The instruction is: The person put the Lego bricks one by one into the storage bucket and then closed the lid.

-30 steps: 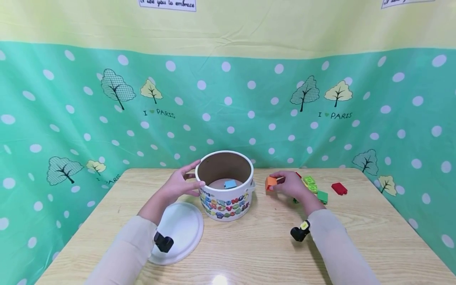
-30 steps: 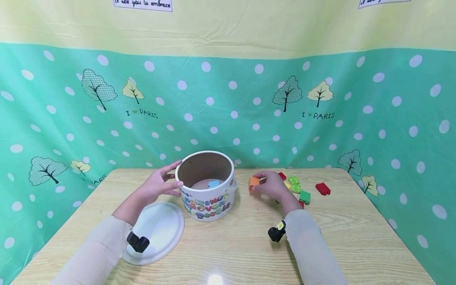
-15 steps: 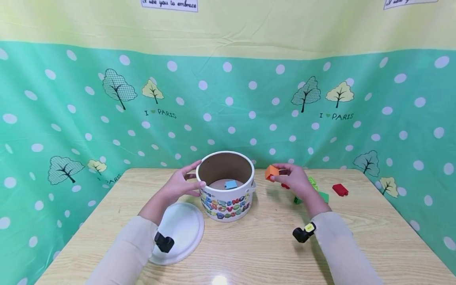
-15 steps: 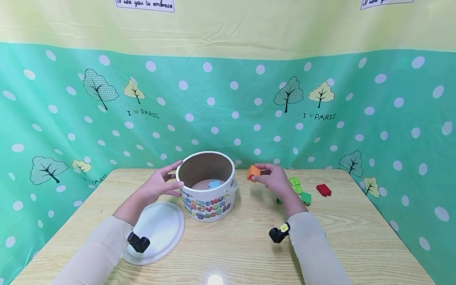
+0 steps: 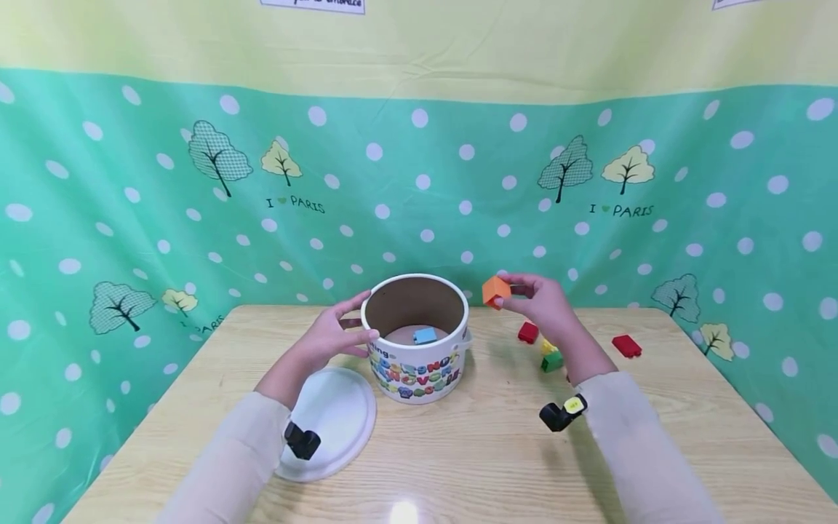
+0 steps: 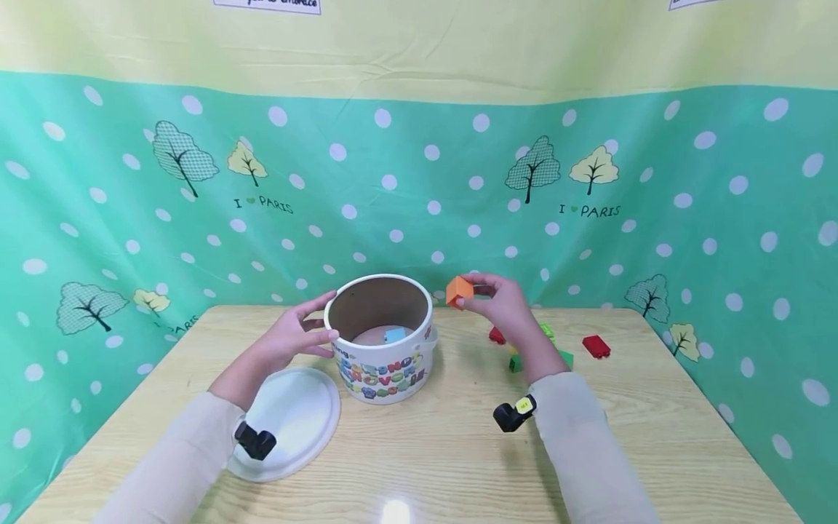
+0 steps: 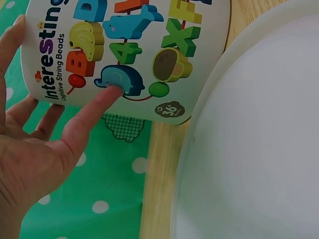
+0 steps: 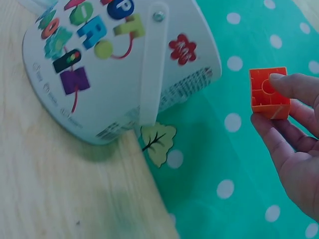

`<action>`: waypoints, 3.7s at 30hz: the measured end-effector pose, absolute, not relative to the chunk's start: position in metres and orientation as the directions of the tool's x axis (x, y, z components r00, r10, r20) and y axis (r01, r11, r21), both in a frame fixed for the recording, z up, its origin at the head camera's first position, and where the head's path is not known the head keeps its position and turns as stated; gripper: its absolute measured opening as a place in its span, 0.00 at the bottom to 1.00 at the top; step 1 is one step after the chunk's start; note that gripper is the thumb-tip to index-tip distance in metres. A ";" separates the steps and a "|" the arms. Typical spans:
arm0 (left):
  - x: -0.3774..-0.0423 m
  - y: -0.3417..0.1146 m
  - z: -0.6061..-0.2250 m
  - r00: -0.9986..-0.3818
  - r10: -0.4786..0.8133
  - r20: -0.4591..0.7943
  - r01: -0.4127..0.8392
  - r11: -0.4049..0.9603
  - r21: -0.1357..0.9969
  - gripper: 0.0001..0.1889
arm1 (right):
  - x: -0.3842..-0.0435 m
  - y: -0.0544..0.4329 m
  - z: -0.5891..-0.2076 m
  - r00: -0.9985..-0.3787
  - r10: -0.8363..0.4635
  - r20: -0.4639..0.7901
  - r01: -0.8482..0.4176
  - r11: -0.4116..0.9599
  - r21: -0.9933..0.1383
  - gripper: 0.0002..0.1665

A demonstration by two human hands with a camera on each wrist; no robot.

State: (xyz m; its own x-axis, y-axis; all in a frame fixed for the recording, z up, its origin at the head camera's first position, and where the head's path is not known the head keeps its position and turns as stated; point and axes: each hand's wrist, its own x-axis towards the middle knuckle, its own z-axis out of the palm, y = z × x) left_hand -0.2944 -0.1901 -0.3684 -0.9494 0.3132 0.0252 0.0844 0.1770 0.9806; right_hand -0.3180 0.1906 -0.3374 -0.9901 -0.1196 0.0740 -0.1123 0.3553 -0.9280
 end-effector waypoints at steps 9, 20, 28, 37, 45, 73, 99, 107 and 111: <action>-0.297 -0.191 -0.370 -0.948 0.317 0.019 0.078 0.175 0.981 0.47 | -0.319 0.175 -0.314 -0.974 -0.183 0.131 -0.190 0.359 -0.914 0.32; -0.299 -0.192 -0.371 -0.947 0.320 0.028 0.087 0.169 0.982 0.46 | -0.320 0.150 -0.289 -0.959 -0.236 0.155 -0.233 0.353 -0.906 0.29; -0.298 -0.193 -0.372 -0.948 0.318 0.026 0.085 0.172 0.981 0.45 | -0.323 0.135 -0.281 -0.939 -0.292 0.182 -0.270 0.296 -0.916 0.27; -0.296 -0.192 -0.370 -0.951 0.308 0.024 0.079 0.168 0.983 0.46 | -0.334 0.122 -0.283 -0.926 -0.332 0.181 -0.273 0.257 -0.927 0.27; -0.298 -0.193 -0.372 -0.949 0.315 0.025 0.082 0.168 0.982 0.44 | -0.340 0.110 -0.288 -0.921 -0.359 0.154 -0.240 0.210 -0.948 0.26; -0.295 -0.192 -0.371 -0.949 0.316 0.013 0.064 0.151 0.987 0.47 | -0.355 0.087 -0.320 -0.925 -0.359 0.124 -0.190 0.156 -0.969 0.29; -0.299 -0.193 -0.375 -0.944 0.329 0.018 0.071 0.150 0.986 0.48 | -0.318 0.121 -0.323 -0.931 -0.271 0.245 -0.297 0.169 -0.940 0.27; -0.299 -0.192 -0.374 -0.944 0.329 0.017 0.066 0.140 0.988 0.44 | -0.306 0.137 -0.328 -0.916 -0.270 0.297 -0.340 0.131 -0.931 0.27; -0.299 -0.192 -0.375 -0.943 0.332 0.020 0.070 0.141 0.987 0.45 | -0.300 0.146 -0.330 -0.921 -0.258 0.291 -0.331 0.128 -0.935 0.28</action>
